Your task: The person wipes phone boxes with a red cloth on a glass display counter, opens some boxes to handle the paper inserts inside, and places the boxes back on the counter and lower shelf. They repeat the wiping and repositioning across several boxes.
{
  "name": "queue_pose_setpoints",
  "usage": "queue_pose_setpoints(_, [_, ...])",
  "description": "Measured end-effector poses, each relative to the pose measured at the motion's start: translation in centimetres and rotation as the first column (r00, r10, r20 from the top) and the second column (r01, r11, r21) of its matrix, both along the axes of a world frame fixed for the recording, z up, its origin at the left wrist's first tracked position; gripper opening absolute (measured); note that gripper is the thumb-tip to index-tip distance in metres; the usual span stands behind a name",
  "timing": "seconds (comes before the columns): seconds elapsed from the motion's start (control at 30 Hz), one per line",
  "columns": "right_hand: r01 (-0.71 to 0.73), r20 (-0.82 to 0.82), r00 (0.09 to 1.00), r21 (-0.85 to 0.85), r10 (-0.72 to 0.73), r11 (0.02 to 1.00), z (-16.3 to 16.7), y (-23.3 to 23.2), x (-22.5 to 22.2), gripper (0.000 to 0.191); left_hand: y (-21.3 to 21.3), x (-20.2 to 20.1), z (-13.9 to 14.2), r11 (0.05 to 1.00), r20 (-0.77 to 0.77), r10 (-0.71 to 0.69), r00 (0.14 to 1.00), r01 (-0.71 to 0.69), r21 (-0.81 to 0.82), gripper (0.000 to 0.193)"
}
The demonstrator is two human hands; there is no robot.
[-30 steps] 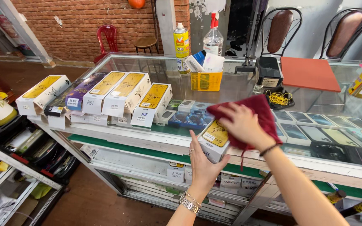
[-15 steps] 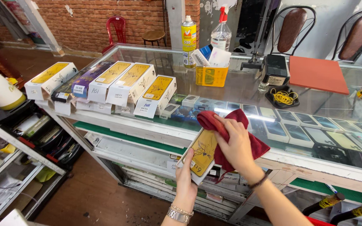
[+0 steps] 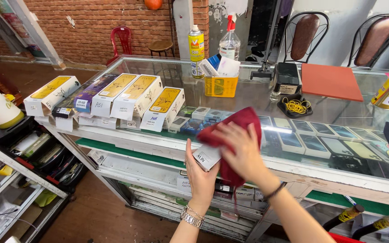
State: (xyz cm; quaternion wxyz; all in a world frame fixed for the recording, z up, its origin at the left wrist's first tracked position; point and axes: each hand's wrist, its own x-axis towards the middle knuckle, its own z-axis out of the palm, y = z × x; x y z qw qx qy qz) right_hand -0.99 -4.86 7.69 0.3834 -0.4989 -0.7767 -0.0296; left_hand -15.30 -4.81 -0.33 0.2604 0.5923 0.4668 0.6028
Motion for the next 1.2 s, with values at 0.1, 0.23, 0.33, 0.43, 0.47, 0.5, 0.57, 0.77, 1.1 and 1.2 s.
queue_pose_setpoints(0.1, [0.052,-0.041,0.998,0.002,-0.052,0.999,-1.4,1.2,1.1,0.045,1.0,0.3,-2.4,1.0,-0.035,0.005,0.999,-0.004,0.021,0.099])
queue_pose_setpoints(0.23, [-0.07,0.042,0.997,0.034,0.068,0.997,-3.2,0.3,-1.7,0.051,2.5,0.3,-4.6,0.952,-0.288,0.239,0.927,-0.165,0.259,0.092])
queue_pose_setpoints(0.33, [0.041,0.046,0.998,0.003,-0.041,0.999,-2.4,1.2,-1.0,0.046,2.1,-0.1,-4.2,0.964,-0.205,0.161,0.965,-0.109,0.244,0.092])
queue_pose_setpoints(0.43, [0.136,-0.131,0.981,-0.05,-0.142,0.989,-1.5,3.4,1.7,0.046,1.1,-0.4,-2.2,0.99,-0.059,-0.013,0.998,0.021,0.137,0.085])
queue_pose_setpoints(0.47, [0.147,-0.219,0.963,-0.071,-0.159,0.987,-1.7,3.8,2.1,0.047,1.1,-0.4,-1.4,0.993,-0.073,-0.007,0.997,0.015,0.119,0.078])
queue_pose_setpoints(0.5, [0.154,-0.134,0.978,-0.036,-0.157,0.987,-2.5,3.7,1.8,0.046,1.0,-0.3,-0.6,0.995,-0.091,-0.004,0.996,0.013,0.099,0.07])
queue_pose_setpoints(0.57, [0.156,0.045,0.987,0.027,-0.157,0.987,-4.4,3.1,0.9,0.043,0.6,-0.5,0.4,0.993,-0.087,-0.027,0.996,0.037,0.115,0.064])
queue_pose_setpoints(0.77, [0.235,-0.304,0.909,-0.191,-0.285,0.953,-4.4,6.4,6.1,0.034,1.0,-0.7,0.4,0.991,-0.082,-0.024,0.996,0.034,0.128,0.06])
queue_pose_setpoints(1.1, [-0.056,-0.092,0.993,0.143,0.069,0.988,-4.8,-2.6,-3.7,0.036,4.2,-0.1,-5.9,0.77,0.956,-0.027,0.292,0.616,-0.167,0.06])
queue_pose_setpoints(1.2, [-0.093,0.037,0.995,0.122,0.089,0.988,-2.9,-2.0,-3.9,0.037,3.2,-0.1,-6.5,0.667,0.985,0.015,0.174,0.732,-0.14,0.061])
